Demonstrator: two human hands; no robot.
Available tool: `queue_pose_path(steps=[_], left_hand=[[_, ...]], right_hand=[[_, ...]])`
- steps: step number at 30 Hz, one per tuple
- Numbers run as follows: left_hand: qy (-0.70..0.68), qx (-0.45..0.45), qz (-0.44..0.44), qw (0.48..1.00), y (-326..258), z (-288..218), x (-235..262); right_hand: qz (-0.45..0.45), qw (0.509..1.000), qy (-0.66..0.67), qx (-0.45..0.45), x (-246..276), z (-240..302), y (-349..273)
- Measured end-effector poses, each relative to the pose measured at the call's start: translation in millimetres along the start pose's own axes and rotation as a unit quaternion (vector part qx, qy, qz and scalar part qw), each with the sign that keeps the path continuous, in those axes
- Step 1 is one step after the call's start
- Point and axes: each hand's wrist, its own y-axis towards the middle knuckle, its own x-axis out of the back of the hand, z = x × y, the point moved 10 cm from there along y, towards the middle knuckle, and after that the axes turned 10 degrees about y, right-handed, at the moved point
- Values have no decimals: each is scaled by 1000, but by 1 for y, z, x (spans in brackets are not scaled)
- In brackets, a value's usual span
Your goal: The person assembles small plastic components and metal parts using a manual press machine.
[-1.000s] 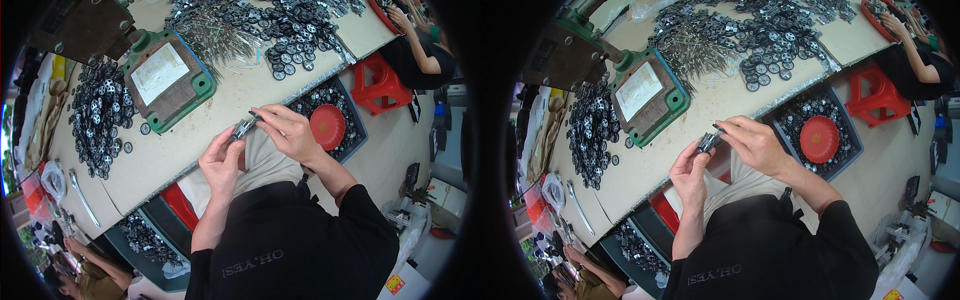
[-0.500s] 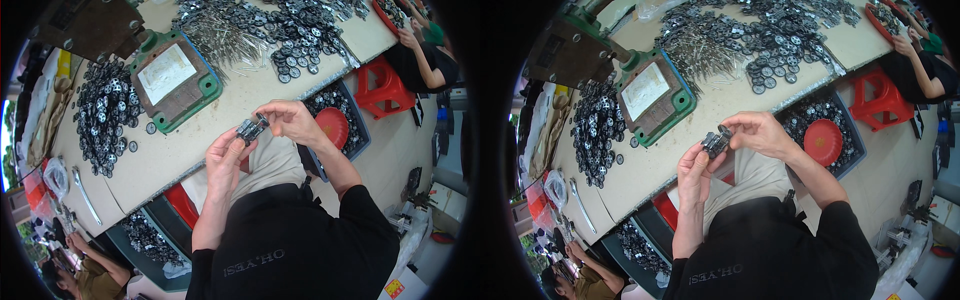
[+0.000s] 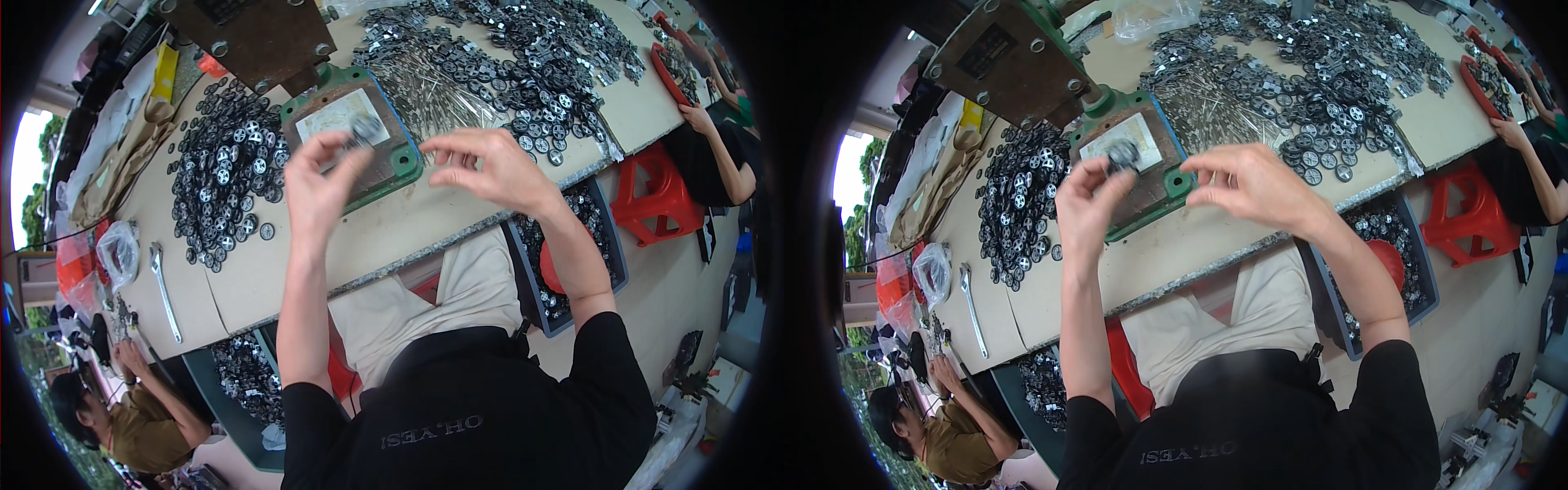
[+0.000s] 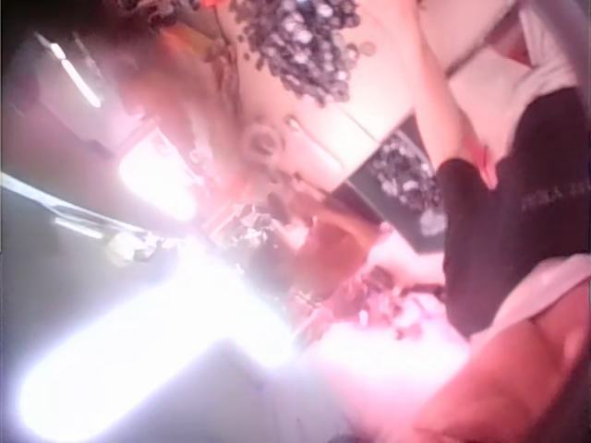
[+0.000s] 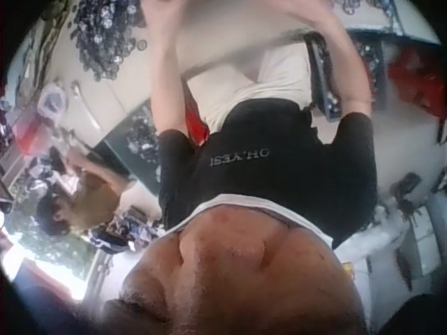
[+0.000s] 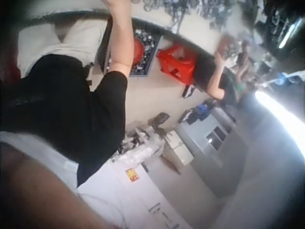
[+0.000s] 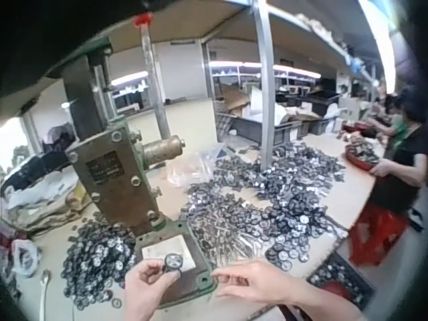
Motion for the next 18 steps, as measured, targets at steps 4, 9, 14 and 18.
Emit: queue_pose_path(steps=[4, 9, 14, 18], left_hand=[[67, 35, -106, 992, 38, 38, 33], [209, 14, -112, 971, 41, 36, 30], [228, 5, -87, 970, 40, 22, 30], [233, -38, -78, 969, 41, 20, 30]], right_hand=[[10, 1000, -22, -11, -2, -11, 26], [4, 999, -36, -24, 8, -21, 22], [-14, 997, -74, -16, 31, -9, 22], [-26, 984, -138, 106, 60, 43, 45]])
